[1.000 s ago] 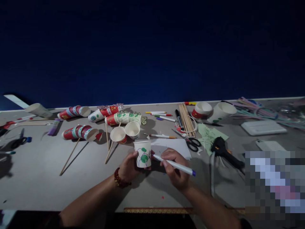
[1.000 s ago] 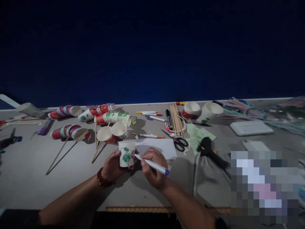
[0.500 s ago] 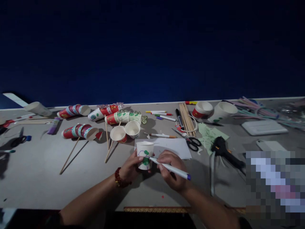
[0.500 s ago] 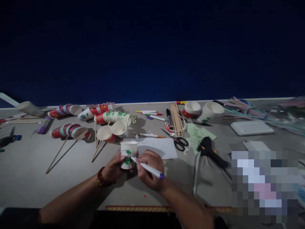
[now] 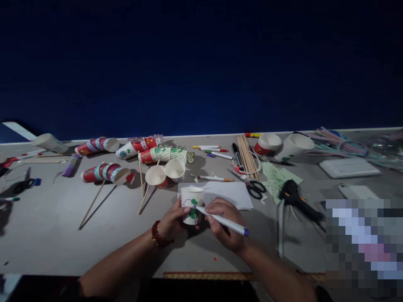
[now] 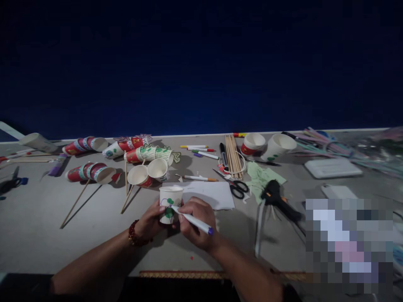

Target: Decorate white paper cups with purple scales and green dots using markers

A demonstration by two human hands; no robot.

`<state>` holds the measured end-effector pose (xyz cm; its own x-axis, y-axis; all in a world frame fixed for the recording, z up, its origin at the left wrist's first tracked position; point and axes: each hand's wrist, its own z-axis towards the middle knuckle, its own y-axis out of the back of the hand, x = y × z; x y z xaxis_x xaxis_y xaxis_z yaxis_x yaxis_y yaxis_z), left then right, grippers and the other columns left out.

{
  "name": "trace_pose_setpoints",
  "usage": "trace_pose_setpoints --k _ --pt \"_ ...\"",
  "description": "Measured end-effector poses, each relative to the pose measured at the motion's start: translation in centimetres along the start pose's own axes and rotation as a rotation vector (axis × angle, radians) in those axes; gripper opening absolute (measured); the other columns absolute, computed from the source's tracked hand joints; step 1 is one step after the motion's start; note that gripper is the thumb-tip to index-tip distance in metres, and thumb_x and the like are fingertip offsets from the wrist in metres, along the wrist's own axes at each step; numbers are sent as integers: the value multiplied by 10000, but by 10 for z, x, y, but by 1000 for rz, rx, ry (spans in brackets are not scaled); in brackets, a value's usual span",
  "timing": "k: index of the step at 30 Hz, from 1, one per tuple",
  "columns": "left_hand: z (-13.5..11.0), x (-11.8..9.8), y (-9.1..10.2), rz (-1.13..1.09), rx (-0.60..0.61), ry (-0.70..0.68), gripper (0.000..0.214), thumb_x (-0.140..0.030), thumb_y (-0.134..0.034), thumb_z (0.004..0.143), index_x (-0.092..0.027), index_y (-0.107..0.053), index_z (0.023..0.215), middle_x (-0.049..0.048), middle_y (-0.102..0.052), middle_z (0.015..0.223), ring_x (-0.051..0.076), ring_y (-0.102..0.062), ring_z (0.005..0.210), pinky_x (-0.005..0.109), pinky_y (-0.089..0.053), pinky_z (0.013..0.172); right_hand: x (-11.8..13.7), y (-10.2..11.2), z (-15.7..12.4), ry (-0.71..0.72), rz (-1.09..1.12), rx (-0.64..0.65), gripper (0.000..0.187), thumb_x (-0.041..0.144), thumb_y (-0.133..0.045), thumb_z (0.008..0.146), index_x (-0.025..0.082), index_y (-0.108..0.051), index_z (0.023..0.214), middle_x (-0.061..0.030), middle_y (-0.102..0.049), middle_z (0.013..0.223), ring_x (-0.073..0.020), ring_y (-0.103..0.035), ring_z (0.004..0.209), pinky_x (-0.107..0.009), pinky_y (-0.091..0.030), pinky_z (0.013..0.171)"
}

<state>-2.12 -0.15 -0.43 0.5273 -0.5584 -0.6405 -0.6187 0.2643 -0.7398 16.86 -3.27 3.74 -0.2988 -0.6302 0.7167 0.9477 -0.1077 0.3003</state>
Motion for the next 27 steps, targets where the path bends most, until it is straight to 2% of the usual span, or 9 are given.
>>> trace_pose_setpoints --k 4,12,27 --pt "1 1 2 -16 32 -8 535 -288 -805 817 -187 -584 1294 96 -728 1030 220 -718 803 293 -631 588 -2 -1 0 16 4 -18 167 140 -567 922 263 -625 1018 -10 -690 727 -211 -656 679 -362 -555 637" --pt "1 0 -2 -8 33 -38 446 -316 -821 800 -137 -646 1168 73 -712 903 187 -687 727 277 -620 562 -3 0 0 -14 -5 -62 149 149 -565 936 252 -638 1016 -21 -699 751 -217 -662 685 -370 -546 635" --pt "2 -4 -5 -19 61 -61 437 -360 -796 824 -161 -663 1189 98 -724 1037 196 -689 786 285 -606 574 -10 -1 -3 -59 -41 -150 113 167 -561 945 241 -645 962 -26 -669 741 -215 -639 680 -359 -525 627"
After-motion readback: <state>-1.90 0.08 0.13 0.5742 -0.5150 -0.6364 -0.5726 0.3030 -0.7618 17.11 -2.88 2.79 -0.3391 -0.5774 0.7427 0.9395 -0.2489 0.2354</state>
